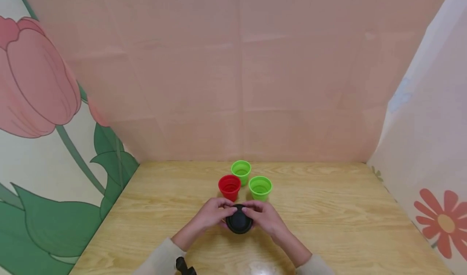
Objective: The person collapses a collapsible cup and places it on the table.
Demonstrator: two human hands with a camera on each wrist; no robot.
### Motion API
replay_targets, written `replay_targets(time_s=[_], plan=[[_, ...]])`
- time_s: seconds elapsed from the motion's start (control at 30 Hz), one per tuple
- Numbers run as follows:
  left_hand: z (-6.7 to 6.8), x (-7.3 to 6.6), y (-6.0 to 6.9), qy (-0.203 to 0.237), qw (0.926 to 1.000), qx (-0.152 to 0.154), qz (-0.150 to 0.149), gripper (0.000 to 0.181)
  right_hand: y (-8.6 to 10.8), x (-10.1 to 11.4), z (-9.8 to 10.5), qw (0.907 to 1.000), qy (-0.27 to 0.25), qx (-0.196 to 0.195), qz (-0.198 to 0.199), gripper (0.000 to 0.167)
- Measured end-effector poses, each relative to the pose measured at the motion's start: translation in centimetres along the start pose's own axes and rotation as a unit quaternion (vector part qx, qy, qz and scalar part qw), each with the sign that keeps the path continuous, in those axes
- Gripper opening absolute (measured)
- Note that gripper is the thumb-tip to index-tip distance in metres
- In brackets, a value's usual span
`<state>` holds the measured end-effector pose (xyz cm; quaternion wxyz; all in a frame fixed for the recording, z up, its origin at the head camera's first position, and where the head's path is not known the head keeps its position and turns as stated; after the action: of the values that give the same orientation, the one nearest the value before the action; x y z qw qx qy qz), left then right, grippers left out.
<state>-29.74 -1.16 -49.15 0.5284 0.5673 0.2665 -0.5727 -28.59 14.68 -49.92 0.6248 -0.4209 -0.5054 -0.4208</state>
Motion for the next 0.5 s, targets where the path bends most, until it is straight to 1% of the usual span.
replay_targets(time_s=[0.13,0.33,0.5], plan=[[0.1,-0.2,0.0,-0.006,1.0,-0.005,-0.003,0.025,-0.1,0.1,0.0,1.0,0.003,-0.001,0.004,0.044],[0.2,-0.8,0.1,-0.019,0.9993,-0.019,-0.026,0.023,-0.2,0.3,0.2,0.9998,0.012,-0.01,0.01,0.042],[0.3,-1.2,0.1,-0.047,0.9974,-0.033,-0.042,0.023,-0.2,0.6,0.3,0.9995,0.018,-0.013,0.021,0.04]])
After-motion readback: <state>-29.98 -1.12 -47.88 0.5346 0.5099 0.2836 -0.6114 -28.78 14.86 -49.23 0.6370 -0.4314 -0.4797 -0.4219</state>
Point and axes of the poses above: each hand's wrist, its own y-axis away from the middle knuckle, its own z-axis out of the back of the hand, x = y × z, the point moved 9 cm from there along -y, towards the middle knuckle, and after that the axes turned 11 degrees about z, right-handed, at the moved point
